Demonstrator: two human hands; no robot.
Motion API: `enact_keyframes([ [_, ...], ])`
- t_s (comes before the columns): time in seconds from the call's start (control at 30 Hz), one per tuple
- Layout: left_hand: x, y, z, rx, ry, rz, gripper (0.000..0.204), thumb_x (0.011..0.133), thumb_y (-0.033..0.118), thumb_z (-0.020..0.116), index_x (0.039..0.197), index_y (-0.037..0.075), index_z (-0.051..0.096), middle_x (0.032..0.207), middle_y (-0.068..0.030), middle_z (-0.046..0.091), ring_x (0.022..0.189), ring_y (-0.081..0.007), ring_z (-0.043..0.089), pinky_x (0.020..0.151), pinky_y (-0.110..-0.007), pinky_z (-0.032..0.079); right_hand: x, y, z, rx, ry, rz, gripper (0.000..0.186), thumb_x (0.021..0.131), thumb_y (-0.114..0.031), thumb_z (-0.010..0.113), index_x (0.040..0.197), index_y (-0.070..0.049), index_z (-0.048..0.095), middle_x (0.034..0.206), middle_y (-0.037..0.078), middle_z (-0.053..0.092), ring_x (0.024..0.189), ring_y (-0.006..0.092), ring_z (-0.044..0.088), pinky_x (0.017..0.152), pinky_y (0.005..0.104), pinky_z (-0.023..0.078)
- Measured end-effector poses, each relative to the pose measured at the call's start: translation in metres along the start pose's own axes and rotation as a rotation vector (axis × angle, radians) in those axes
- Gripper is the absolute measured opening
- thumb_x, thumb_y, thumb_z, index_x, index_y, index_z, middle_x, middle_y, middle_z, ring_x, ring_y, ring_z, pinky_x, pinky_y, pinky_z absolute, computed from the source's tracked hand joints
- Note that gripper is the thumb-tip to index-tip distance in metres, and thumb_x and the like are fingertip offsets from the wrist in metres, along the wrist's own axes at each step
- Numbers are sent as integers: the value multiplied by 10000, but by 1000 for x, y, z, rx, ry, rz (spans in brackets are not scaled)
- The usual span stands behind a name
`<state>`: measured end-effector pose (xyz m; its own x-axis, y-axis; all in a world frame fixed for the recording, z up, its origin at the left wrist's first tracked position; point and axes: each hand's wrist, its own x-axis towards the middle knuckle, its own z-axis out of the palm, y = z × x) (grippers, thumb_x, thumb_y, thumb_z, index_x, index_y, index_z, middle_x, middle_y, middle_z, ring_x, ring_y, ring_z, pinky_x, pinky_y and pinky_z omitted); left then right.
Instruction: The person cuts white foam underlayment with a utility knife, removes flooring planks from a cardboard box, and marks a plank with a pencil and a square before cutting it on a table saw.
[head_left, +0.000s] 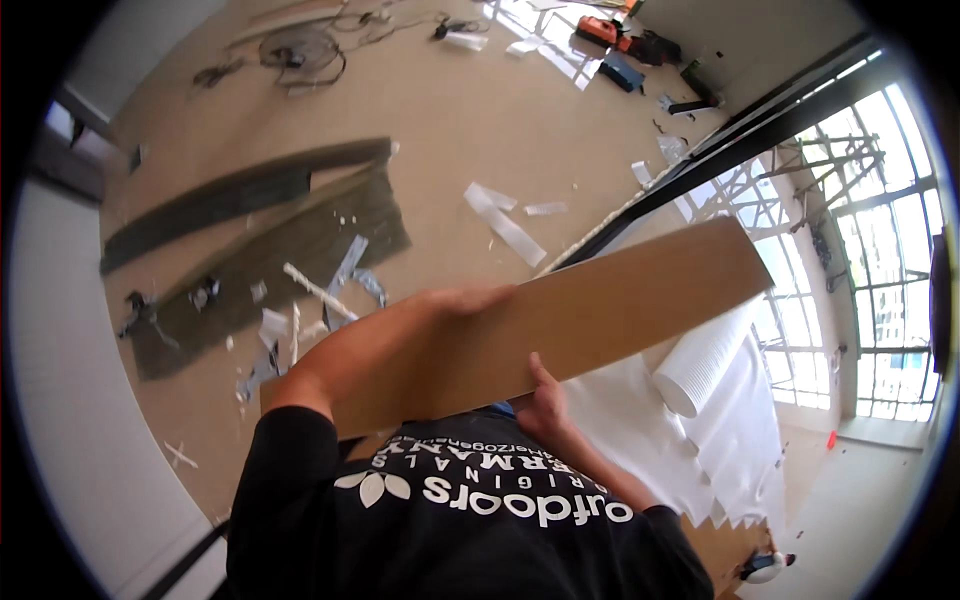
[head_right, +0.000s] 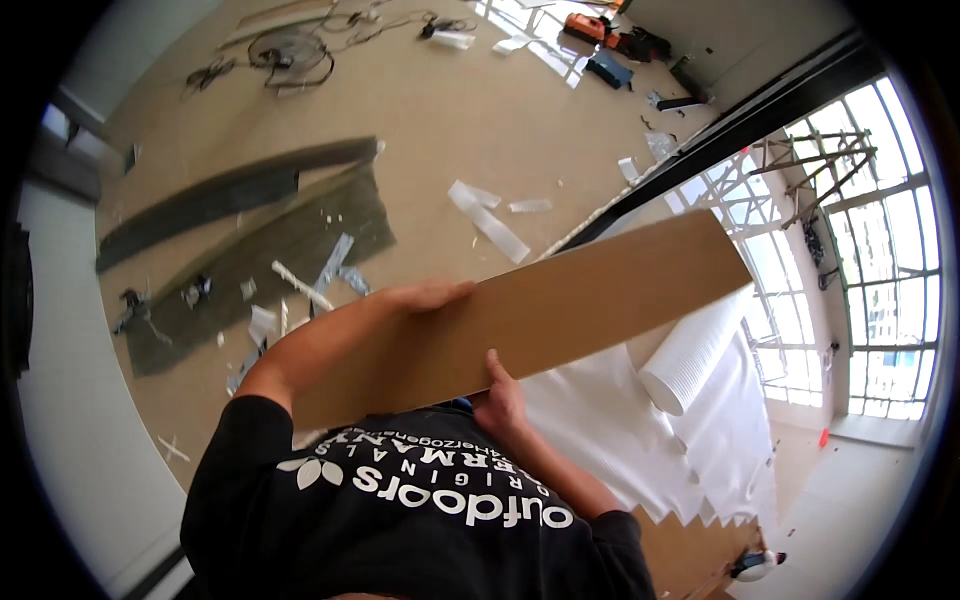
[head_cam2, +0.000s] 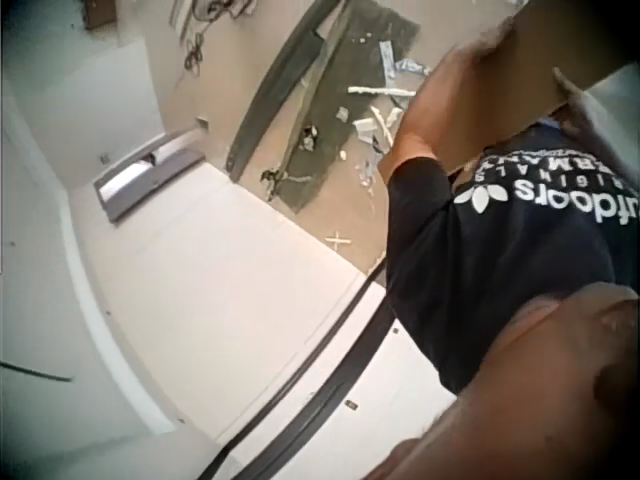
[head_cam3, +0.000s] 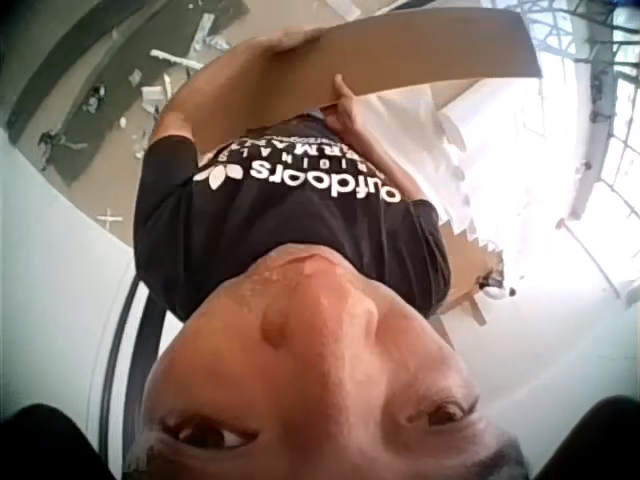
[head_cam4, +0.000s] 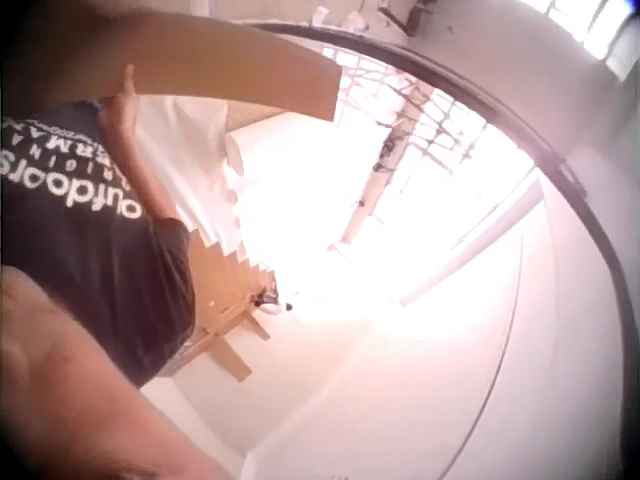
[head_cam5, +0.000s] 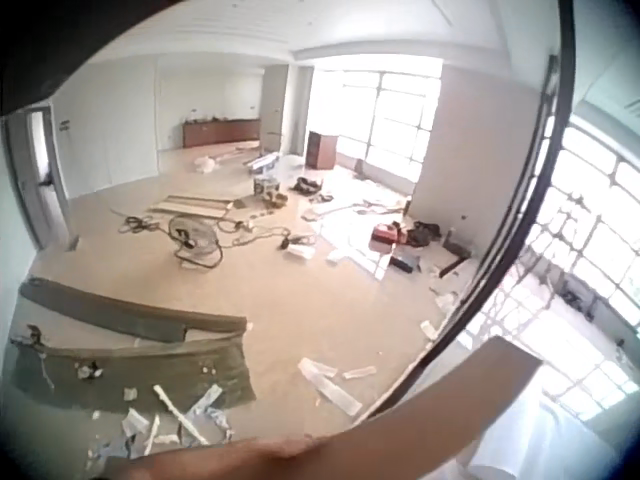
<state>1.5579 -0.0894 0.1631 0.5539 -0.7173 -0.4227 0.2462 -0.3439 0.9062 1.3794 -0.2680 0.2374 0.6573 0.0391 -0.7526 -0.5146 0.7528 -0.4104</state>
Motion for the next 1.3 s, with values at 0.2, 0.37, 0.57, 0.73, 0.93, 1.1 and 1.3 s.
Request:
enact_keyframes([
  [0.2,2,-17,-170,-381,188,-460,669,1084,579,367,1486,78,553,1406,-131,635,1246,-241,601,1109,-362,413,163,-76,128,-652,-317,502,527,1065,-297,545,1506,-27,440,1464,177,556,1314,308,555,1117,457,447],
  [0.37,-38,-47,-266,-601,320,-421,706,1085,573,407,1516,20,485,1525,-94,533,1404,-223,478,1181,-358,349,268,-168,254,-1214,-758,608,479,1026,-406,635,1308,-20,669,1163,125,735,921,150,689,815,311,562],
  [0.57,-18,-53,-350,-812,577,-363,769,1071,606,400,1526,-12,450,1549,-108,502,1408,-250,473,1193,-383,349,440,-269,351,-1266,-902,435,504,1007,-435,648,1280,-14,690,1113,123,750,915,203,717,826,340,580],
  [0.73,53,-65,-461,-1129,654,-342,780,1057,637,382,1547,33,433,1557,-105,499,1410,-268,486,1176,-413,391,660,-388,361,-1629,-529,-129,479,1005,-351,630,1319,10,656,1143,136,750,967,220,713,892,369,562],
  [0.93,198,-52,-628,-1307,614,-323,831,1001,718,427,1511,64,481,1514,-108,539,1375,-278,516,1162,-463,403,750,-634,136,-2368,370,-502,353,975,-290,536,898,-9,736,892,253,725,926,396,711,800,513,550],
  [1.1,211,3,-787,-1238,946,-488,819,999,729,422,1493,82,507,1491,-111,557,1357,-302,527,1136,-508,419,790,-579,201,-1490,675,264,279,950,-254,556,962,-47,743,737,146,723,550,259,675,573,413,567],
  [1.3,355,66,-960,-1333,897,-406,827,997,737,410,1497,85,505,1456,-108,588,1355,-302,537,1138,-497,420,959,-649,306,-1315,464,347,301,944,-289,613,1069,-48,741,814,110,724,677,231,712,602,375,570],
])
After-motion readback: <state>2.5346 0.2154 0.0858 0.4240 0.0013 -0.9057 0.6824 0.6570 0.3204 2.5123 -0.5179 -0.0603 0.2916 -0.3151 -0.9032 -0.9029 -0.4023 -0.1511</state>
